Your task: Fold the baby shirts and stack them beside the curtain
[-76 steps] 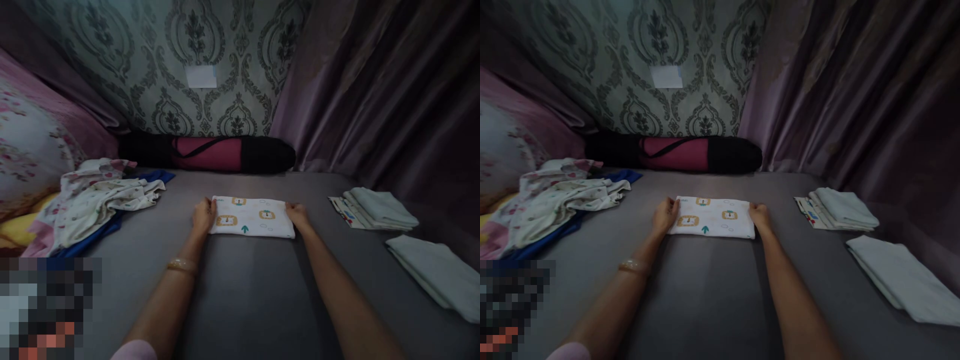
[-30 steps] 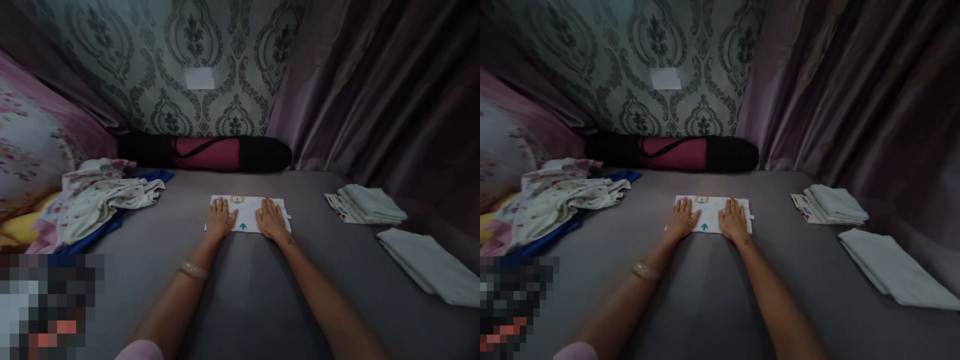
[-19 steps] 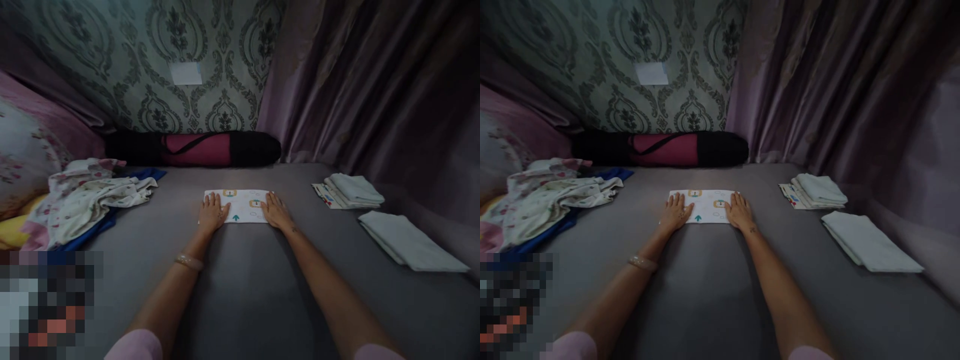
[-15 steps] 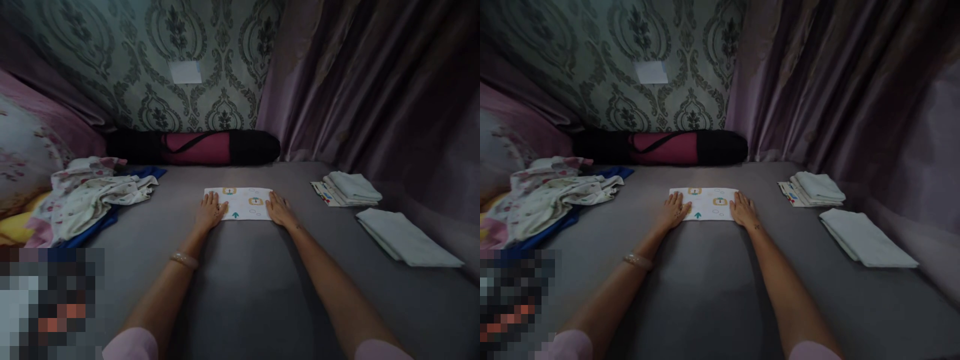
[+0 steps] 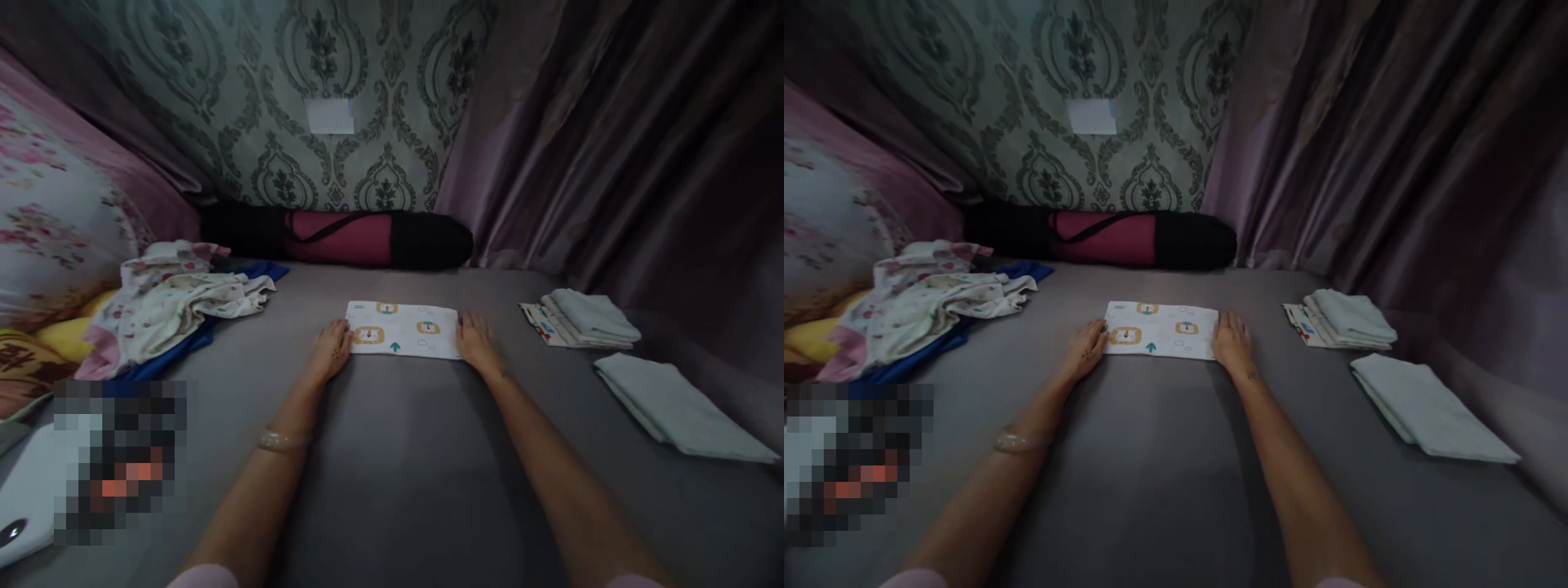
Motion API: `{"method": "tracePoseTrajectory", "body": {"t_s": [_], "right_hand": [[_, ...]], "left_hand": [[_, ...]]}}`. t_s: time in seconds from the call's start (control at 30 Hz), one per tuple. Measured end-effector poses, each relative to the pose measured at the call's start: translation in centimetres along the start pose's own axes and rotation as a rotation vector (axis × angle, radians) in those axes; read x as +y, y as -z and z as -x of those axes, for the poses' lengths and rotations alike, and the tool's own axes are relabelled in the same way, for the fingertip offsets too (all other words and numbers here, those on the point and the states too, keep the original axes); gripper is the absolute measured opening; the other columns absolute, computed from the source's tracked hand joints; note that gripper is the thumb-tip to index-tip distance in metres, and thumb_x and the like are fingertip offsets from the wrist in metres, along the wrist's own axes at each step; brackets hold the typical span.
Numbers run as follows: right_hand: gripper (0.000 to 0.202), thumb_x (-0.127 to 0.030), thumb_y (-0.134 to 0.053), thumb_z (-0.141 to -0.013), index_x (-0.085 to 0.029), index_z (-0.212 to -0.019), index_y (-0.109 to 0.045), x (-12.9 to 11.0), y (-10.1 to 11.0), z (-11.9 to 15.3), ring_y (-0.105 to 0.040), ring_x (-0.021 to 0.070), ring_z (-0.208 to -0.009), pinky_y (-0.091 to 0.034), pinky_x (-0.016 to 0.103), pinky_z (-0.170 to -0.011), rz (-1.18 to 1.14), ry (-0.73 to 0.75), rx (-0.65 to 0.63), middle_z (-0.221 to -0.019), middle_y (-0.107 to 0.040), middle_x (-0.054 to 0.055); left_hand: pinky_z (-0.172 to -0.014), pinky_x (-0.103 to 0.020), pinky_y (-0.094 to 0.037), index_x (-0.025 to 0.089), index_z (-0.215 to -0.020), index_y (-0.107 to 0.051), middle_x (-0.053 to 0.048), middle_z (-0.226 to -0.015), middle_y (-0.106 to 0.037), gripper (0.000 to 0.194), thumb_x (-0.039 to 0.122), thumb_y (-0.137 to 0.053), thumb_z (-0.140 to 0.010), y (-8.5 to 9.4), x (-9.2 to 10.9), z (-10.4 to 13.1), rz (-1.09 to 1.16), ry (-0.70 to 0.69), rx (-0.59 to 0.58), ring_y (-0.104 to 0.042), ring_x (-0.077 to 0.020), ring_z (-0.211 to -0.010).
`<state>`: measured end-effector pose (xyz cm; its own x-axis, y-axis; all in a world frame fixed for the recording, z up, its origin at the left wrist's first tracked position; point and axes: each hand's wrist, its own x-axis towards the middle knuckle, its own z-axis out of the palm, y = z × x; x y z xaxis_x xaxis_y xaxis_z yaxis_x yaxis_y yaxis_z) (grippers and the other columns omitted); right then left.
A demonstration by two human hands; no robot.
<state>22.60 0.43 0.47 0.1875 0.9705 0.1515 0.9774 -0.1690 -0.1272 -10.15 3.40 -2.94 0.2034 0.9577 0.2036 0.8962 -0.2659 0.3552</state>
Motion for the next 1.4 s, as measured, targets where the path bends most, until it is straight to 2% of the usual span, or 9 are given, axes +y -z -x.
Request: {"method": "tracePoseTrajectory", "body": {"t_s": [0.13, 0.2, 0.4, 0.57, 0.73, 0.9, 1.0, 1.1, 1.4], "right_hand": [[0.059, -0.039, -0.021, -0.097, -0.006, -0.145, -0.033, -3.3, -0.4, -0.6, -0.023, 0.0272, -0.141, -0.017, 0.043, -0.113, -0.030, 0.126, -0.036, -0.152, -0.031, 0.017], [0.062, -0.041, -0.019, -0.097, -0.005, -0.146, -0.031, -4.1, -1.1, -1.1, -0.020, 0.0269, -0.142, -0.013, 0.043, -0.115, -0.039, 0.133, -0.068, -0.153, -0.029, 0.016], [0.065, -0.043, -0.018, -0.097, -0.002, -0.147, -0.027, -3.6, -2.9, -1.8, -0.017, 0.0267, -0.143, -0.015, 0.043, -0.114, -0.016, 0.111, -0.126, -0.154, -0.025, 0.017], [0.064, -0.042, -0.018, -0.097, -0.002, -0.147, -0.027, -3.5, -2.9, -1.6, -0.017, 0.0271, -0.143, -0.017, 0.044, -0.114, -0.015, 0.114, -0.117, -0.155, -0.025, 0.016], [0.063, -0.041, -0.020, -0.097, -0.004, -0.148, -0.026, -3.8, -2.4, -1.9, -0.016, 0.0266, -0.144, -0.018, 0.045, -0.114, -0.013, 0.084, -0.173, -0.156, -0.021, 0.015], [0.061, -0.040, -0.021, -0.097, -0.004, -0.146, -0.030, -5.7, -1.5, -2.1, -0.019, 0.0289, -0.143, -0.015, 0.048, -0.114, -0.007, 0.038, -0.169, -0.154, -0.026, 0.017], [0.062, -0.039, -0.020, -0.098, -0.002, -0.145, -0.031, -7.6, -1.4, -1.8, -0.020, 0.0282, -0.142, -0.010, 0.047, -0.115, -0.009, 0.129, -0.084, -0.153, -0.028, 0.018], [0.062, -0.040, -0.019, -0.098, -0.003, -0.146, -0.030, -8.8, -2.0, -1.5, -0.019, 0.0267, -0.142, -0.010, 0.046, -0.115, -0.019, 0.198, -0.086, -0.154, -0.027, 0.016], [0.061, -0.038, -0.021, -0.097, -0.005, -0.148, -0.027, -8.8, -3.2, -1.6, -0.015, 0.0239, -0.144, -0.012, 0.044, -0.115, 0.001, 0.180, -0.116, -0.156, -0.023, 0.012]], "left_hand": [[-0.109, -0.041, -0.033, 0.016, -0.134, -0.048, -0.013, -0.139, -0.050, 0.045, 0.035, -0.034, -0.096, -0.3, -0.2, -0.1, 0.035, -0.031, 0.035, -0.043, -0.0227, -0.131], [-0.110, -0.042, -0.032, 0.018, -0.134, -0.049, -0.013, -0.140, -0.049, 0.044, 0.036, -0.035, -0.096, -0.2, -0.2, 0.1, 0.025, -0.030, 0.030, -0.042, -0.0227, -0.132], [-0.111, -0.043, -0.029, 0.016, -0.133, -0.051, -0.014, -0.143, -0.046, 0.046, 0.038, -0.033, -0.096, 0.2, 0.0, 0.2, -0.001, -0.014, -0.025, -0.038, -0.0252, -0.134], [-0.111, -0.043, -0.030, 0.015, -0.131, -0.052, -0.014, -0.142, -0.047, 0.045, 0.035, -0.032, -0.097, 0.4, 0.0, 0.1, 0.009, -0.002, -0.027, -0.039, -0.0248, -0.134], [-0.111, -0.041, -0.031, 0.015, -0.130, -0.053, -0.013, -0.141, -0.048, 0.043, 0.031, -0.032, -0.096, 0.5, 0.0, 0.0, 0.012, -0.007, -0.035, -0.040, -0.0233, -0.133], [-0.112, -0.041, -0.029, 0.013, -0.129, -0.053, -0.014, -0.141, -0.048, 0.043, 0.031, -0.032, -0.097, 0.2, 0.0, -0.1, 0.017, -0.007, -0.025, -0.039, -0.0246, -0.134], [-0.112, -0.042, -0.029, 0.014, -0.129, -0.054, -0.013, -0.141, -0.048, 0.042, 0.031, -0.032, -0.097, 0.0, -0.1, -0.1, 0.019, -0.001, -0.014, -0.039, -0.0251, -0.134], [-0.111, -0.043, -0.029, 0.014, -0.129, -0.054, -0.013, -0.141, -0.048, 0.043, 0.031, -0.032, -0.097, -0.1, -0.3, -0.1, 0.029, -0.010, -0.014, -0.039, -0.0256, -0.134], [-0.111, -0.040, -0.030, 0.014, -0.128, -0.055, -0.014, -0.139, -0.050, 0.041, 0.032, -0.035, -0.096, -0.3, -0.6, -0.1, 0.045, -0.027, 0.018, -0.042, -0.0257, -0.131]]}}
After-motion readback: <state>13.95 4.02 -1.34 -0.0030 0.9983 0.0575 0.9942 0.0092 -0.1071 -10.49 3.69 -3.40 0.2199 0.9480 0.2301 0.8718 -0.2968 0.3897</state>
